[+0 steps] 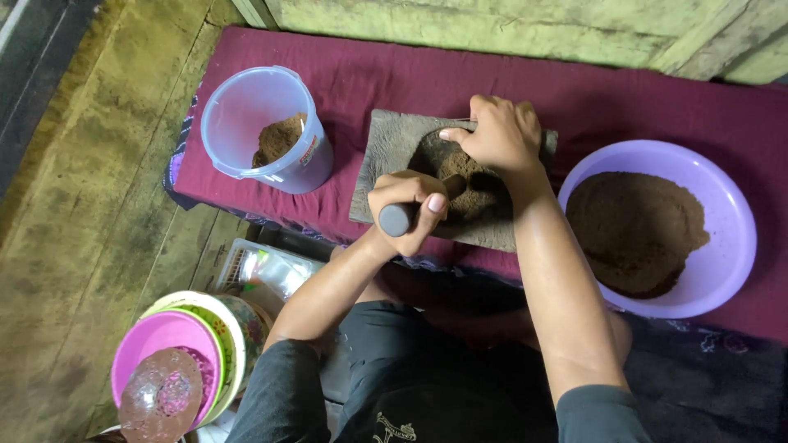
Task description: Pounding and grinding brown powder in a stone mortar using a wooden pestle and transferring it with a spoon.
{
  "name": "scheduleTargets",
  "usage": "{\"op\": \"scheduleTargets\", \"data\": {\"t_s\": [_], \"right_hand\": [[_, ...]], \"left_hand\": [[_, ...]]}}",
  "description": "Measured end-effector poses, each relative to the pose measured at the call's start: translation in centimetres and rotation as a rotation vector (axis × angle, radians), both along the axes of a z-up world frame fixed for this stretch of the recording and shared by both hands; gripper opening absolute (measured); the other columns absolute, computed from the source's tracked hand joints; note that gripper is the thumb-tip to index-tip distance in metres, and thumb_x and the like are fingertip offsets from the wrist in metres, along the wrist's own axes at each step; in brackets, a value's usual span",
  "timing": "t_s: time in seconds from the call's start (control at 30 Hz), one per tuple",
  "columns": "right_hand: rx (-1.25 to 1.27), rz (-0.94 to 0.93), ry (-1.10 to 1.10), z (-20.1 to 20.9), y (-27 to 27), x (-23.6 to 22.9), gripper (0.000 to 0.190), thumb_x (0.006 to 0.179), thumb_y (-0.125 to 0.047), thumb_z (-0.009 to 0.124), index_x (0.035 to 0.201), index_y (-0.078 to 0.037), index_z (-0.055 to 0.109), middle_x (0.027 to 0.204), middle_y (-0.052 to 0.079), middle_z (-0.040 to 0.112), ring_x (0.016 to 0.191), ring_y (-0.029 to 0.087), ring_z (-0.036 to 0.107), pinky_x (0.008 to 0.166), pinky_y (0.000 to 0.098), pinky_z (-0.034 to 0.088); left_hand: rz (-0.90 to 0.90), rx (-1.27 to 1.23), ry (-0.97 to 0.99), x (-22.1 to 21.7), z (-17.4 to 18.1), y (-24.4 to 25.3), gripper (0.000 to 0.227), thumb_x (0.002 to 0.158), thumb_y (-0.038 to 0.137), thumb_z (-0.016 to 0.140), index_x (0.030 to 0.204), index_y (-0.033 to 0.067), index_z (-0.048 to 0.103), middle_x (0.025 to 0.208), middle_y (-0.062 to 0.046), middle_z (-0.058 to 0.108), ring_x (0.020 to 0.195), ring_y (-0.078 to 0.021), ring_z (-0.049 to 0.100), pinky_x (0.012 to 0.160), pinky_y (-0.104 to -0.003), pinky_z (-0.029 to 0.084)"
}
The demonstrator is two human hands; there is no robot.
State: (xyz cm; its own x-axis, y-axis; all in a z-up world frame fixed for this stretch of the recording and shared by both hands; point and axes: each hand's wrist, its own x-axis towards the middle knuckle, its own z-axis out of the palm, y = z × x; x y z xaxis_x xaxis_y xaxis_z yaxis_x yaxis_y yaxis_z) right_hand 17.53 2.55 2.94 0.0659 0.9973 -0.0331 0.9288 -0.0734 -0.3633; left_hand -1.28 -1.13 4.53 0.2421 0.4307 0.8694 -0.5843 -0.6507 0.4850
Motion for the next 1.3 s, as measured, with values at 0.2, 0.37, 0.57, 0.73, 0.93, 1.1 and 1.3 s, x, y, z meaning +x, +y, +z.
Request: {"op": "scheduleTargets", "data": {"t_s": [0.2, 0.37, 0.57, 0.73, 0.93, 1.1, 1.3], "right_hand": [[0.034, -0.033, -0.017, -1.7, 0.5, 0.2, 0.046, 0.095, -0.051, 0.073, 0.097, -0.006, 0.064, 0.101, 0.018, 0.07, 0.101, 0.041, 0.067, 0.095, 0.0586, 0.041], [0.048, -0.082, -0.002, -2.5, 1.0, 0.1, 0.039, 0.097, -0.046, 0.074, 0.095, -0.009, 0.064, 0.096, 0.017, 0.069, 0.098, 0.039, 0.066, 0.095, 0.0571, 0.04], [0.171, -0.145, -0.128, -4.5, 1.5, 0.2, 0.06, 0.085, -0.067, 0.081, 0.091, -0.009, 0.069, 0.085, 0.008, 0.073, 0.077, 0.031, 0.068, 0.089, 0.0522, 0.046], [0.238, -0.121, -0.178, -5.5, 1.2, 0.5, 0.058, 0.09, -0.068, 0.079, 0.094, -0.012, 0.065, 0.085, 0.005, 0.068, 0.075, 0.027, 0.065, 0.082, 0.0518, 0.045], [0.26, -0.095, -0.209, -5.5, 1.1, 0.5, 0.058, 0.093, -0.068, 0.078, 0.095, -0.011, 0.066, 0.082, 0.005, 0.069, 0.07, 0.026, 0.064, 0.08, 0.0507, 0.047], [0.247, -0.102, -0.212, -4.9, 0.8, 0.1, 0.058, 0.092, -0.067, 0.078, 0.096, -0.01, 0.068, 0.086, 0.006, 0.07, 0.075, 0.03, 0.065, 0.079, 0.0523, 0.047], [0.23, -0.121, -0.204, -4.9, 0.9, 0.2, 0.06, 0.09, -0.069, 0.079, 0.098, -0.01, 0.068, 0.089, 0.007, 0.071, 0.08, 0.033, 0.066, 0.079, 0.0535, 0.047]], "left_hand": [[0.048, -0.04, 0.113, 0.7, -4.0, 2.6, 0.04, 0.099, 0.011, 0.057, 0.059, 0.0094, 0.052, 0.044, -0.007, 0.051, 0.036, -0.0273, 0.032, 0.037, -0.03, 0.033], [-0.036, -0.047, 0.114, -0.3, -5.4, 2.4, 0.038, 0.098, 0.01, 0.056, 0.061, 0.0116, 0.05, 0.045, -0.005, 0.053, 0.035, -0.0165, 0.041, 0.039, -0.028, 0.033], [0.074, 0.018, 0.294, -1.8, -4.5, -0.4, 0.032, 0.089, 0.004, 0.057, 0.061, 0.0092, 0.044, 0.054, -0.003, 0.052, 0.043, -0.0195, 0.041, 0.05, -0.029, 0.036], [0.003, 0.129, 0.237, -1.7, -5.5, -1.9, 0.029, 0.08, -0.004, 0.059, 0.061, 0.0103, 0.042, 0.053, -0.003, 0.047, 0.043, -0.0242, 0.037, 0.05, -0.033, 0.037], [0.052, 0.209, 0.281, -1.4, -6.3, -3.5, 0.028, 0.073, -0.005, 0.064, 0.062, 0.0103, 0.044, 0.054, -0.003, 0.049, 0.045, -0.0237, 0.043, 0.054, -0.031, 0.041], [0.055, 0.196, 0.272, -1.5, -6.4, -3.7, 0.028, 0.073, -0.006, 0.064, 0.063, 0.0104, 0.044, 0.054, -0.003, 0.048, 0.045, -0.0238, 0.042, 0.054, -0.032, 0.041], [0.047, 0.182, 0.261, -1.5, -6.5, -3.8, 0.028, 0.073, -0.007, 0.063, 0.062, 0.0102, 0.043, 0.053, -0.003, 0.049, 0.044, -0.0237, 0.043, 0.054, -0.032, 0.042]]}}
